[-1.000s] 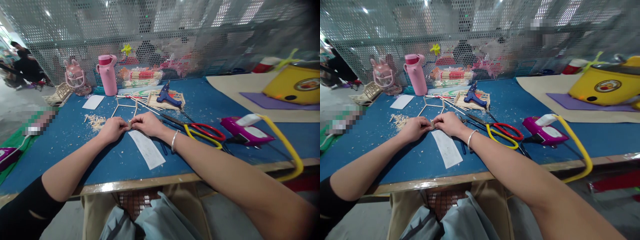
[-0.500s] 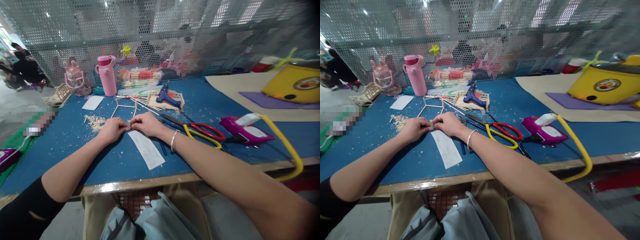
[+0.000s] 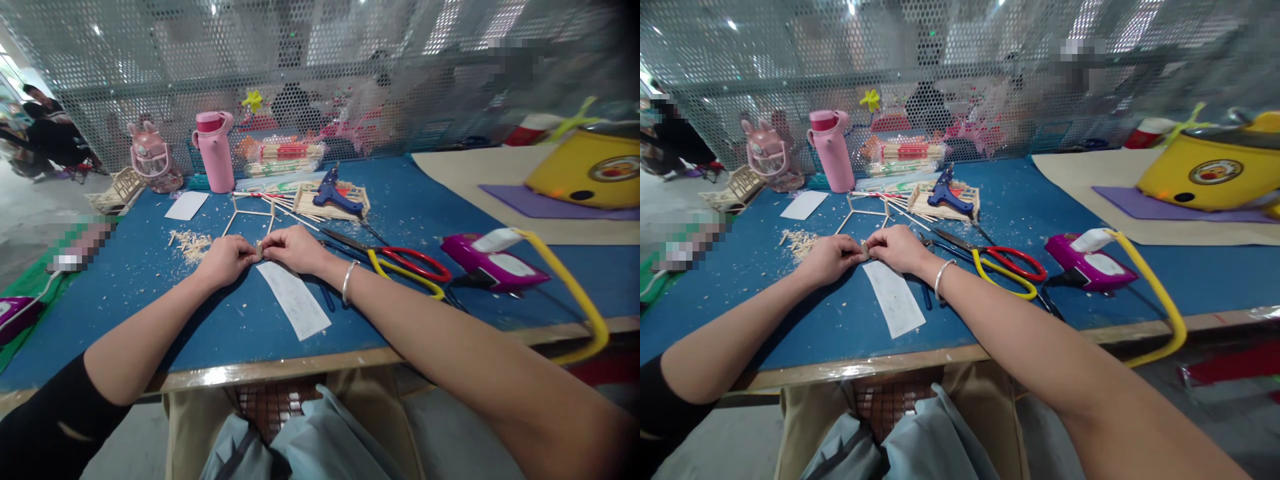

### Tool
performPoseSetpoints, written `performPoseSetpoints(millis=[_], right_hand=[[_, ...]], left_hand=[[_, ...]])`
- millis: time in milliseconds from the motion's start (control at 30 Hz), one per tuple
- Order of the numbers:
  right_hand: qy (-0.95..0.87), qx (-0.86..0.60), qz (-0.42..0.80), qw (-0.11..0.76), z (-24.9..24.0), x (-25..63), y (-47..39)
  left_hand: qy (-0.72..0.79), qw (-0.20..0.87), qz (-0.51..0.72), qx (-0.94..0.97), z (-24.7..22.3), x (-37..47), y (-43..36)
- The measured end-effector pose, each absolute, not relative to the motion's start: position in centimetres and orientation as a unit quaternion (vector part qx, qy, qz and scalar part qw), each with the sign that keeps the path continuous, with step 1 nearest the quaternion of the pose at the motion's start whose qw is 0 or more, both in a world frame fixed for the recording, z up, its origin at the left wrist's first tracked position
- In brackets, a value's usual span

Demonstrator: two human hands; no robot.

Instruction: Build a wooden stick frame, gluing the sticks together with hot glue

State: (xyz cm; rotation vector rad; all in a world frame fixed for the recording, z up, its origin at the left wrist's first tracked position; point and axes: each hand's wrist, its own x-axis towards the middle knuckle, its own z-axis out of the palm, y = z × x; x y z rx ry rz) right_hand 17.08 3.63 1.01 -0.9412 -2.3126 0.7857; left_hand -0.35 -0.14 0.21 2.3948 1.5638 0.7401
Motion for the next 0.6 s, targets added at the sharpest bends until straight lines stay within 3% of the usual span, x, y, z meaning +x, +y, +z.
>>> performPoseSetpoints(millis=[600], right_hand=[[-0.86,-0.332,0.292,0.254,0.92,17.21,3.68]], left_hand=[[0.518,0.091,0.248,0.814,0.26,-0.47,-0.1]])
